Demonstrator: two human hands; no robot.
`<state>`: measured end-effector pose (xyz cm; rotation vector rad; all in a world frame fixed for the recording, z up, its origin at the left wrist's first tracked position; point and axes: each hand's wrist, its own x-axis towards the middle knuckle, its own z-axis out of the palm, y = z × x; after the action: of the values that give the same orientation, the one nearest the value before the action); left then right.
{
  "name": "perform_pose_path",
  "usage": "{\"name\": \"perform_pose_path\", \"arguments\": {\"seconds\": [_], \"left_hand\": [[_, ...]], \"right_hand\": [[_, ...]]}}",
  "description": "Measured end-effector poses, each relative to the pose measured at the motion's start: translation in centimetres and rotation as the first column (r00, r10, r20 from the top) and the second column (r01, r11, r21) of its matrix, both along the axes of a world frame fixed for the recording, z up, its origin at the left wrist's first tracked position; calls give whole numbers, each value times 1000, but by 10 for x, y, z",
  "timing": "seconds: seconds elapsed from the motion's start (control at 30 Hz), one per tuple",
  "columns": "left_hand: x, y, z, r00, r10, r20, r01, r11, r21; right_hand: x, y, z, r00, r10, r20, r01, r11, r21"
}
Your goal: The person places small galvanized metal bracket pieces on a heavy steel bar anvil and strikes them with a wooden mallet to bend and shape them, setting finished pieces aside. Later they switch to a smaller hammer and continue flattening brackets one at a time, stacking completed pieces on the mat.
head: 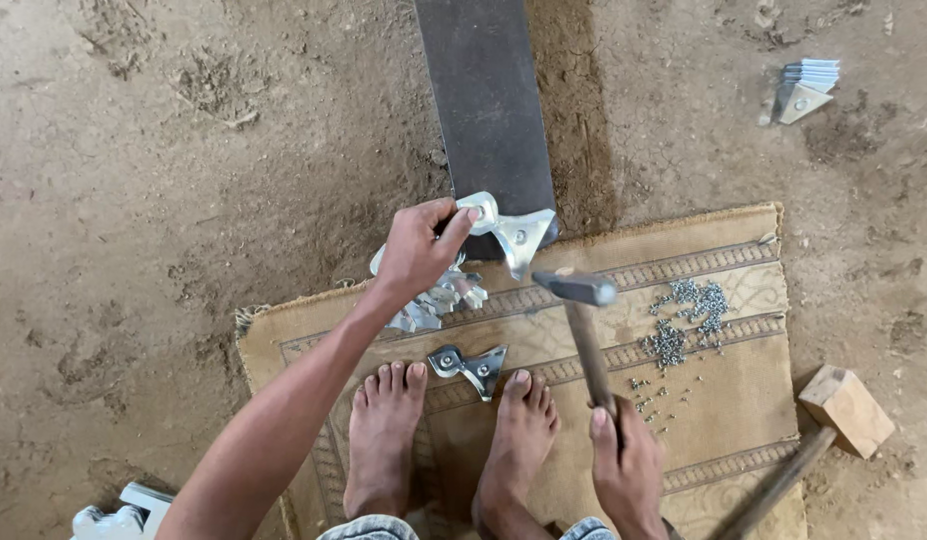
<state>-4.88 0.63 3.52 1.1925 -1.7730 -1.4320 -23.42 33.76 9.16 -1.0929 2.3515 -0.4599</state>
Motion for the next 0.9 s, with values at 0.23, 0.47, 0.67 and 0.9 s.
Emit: {"name": "perform_pose_path", "arguments": {"seconds": [0.23, 0.47, 0.67, 0.9], "left_hand": [[-2, 1, 1, 1000, 4, 16, -3, 1000, -31], [-3, 1, 2, 1000, 17, -5, -17, 999, -39], [-5, 0, 3, 999, 33, -23, -34, 996, -86], [-6, 4, -1, 1000, 22, -8, -22, 999, -25]], "right_hand": [[10, -65, 37, 997, 62, 56, -52, 985, -166], [13, -50, 59, 953, 99, -287, -197, 921, -336], [11, -55, 25, 987, 129, -99, -153, 946, -285], [-1, -48, 39, 920, -136, -368, -46, 894, -446]]}}
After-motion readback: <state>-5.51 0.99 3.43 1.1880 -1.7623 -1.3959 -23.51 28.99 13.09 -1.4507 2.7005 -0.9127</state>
